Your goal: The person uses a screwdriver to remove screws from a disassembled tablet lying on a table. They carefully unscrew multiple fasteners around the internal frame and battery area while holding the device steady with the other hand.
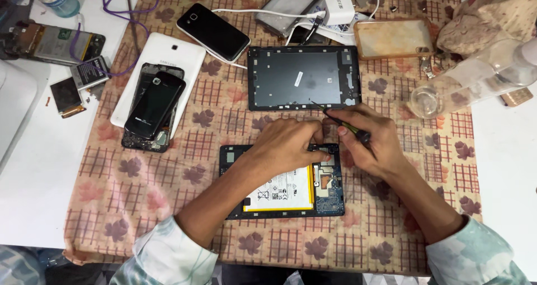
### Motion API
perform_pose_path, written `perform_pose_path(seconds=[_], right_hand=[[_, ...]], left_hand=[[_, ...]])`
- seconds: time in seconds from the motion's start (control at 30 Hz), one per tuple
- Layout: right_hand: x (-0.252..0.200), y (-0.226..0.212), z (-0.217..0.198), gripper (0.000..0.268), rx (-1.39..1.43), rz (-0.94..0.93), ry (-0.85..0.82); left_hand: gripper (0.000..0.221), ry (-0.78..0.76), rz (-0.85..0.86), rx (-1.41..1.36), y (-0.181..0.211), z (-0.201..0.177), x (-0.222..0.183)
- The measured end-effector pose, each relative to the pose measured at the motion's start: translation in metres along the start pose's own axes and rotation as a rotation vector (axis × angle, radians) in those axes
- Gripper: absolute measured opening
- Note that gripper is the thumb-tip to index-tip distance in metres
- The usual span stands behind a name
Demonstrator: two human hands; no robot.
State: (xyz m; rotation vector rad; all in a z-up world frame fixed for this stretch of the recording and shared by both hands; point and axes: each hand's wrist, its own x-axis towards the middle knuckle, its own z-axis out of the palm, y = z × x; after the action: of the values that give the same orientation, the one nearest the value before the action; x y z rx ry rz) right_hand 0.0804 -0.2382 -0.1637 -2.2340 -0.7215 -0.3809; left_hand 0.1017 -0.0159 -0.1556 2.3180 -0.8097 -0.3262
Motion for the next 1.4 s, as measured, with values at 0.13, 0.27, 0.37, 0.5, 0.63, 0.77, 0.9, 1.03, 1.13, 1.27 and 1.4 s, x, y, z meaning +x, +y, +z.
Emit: perform_pose_path(seconds=[0.13, 0.27, 0.37, 0.5, 0.63, 0.77, 0.9, 1.03, 1.13, 1.27, 1.4], right_hand=[[0.001, 0.001, 0.001, 0.034, -0.011, -0.002, 0.007], [0.000, 0.002, 0.002, 0.033, -0.017, 0.005, 0.001], [0.000, 0.004, 0.003, 0.034, -0.021, 0.017, -0.003], [0.000, 0.005, 0.003, 0.034, -0.026, 0.031, -0.013], [-0.001, 0.006, 0.004, 0.035, -0.030, 0.041, -0.011], [-0.003, 0.009, 0.004, 0.034, -0.001, 0.043, 0.013], [-0.005, 0.015, 0.002, 0.030, 0.110, 0.086, 0.114], [-0.013, 0.025, 0.001, 0.036, 0.481, 0.138, 0.258], [-0.023, 0.035, -0.003, 0.039, 0.551, 0.225, 0.331], [-0.026, 0.049, -0.005, 0.040, 0.623, 0.171, 0.343], [-0.025, 0.047, -0.003, 0.032, 0.636, 0.180, 0.303]], left_hand=[[0.037, -0.001, -0.011, -0.003, 0.001, -0.001, -0.001], [0.037, -0.035, -0.037, -0.006, 0.001, 0.000, 0.000], [0.037, -0.046, -0.048, -0.008, 0.000, 0.001, 0.001], [0.035, -0.015, -0.014, -0.006, 0.001, 0.000, 0.001], [0.035, -0.030, -0.034, -0.014, 0.001, 0.000, 0.000], [0.036, -0.040, -0.052, -0.001, 0.002, -0.001, 0.000], [0.038, -0.047, -0.056, -0.003, 0.004, -0.002, 0.002], [0.036, -0.096, -0.111, 0.003, 0.003, -0.001, 0.002], [0.035, -0.065, -0.084, -0.022, 0.001, 0.001, 0.003], [0.035, -0.105, -0.124, -0.032, 0.002, 0.001, 0.005], [0.044, -0.155, -0.149, -0.012, 0.001, -0.002, 0.006]])
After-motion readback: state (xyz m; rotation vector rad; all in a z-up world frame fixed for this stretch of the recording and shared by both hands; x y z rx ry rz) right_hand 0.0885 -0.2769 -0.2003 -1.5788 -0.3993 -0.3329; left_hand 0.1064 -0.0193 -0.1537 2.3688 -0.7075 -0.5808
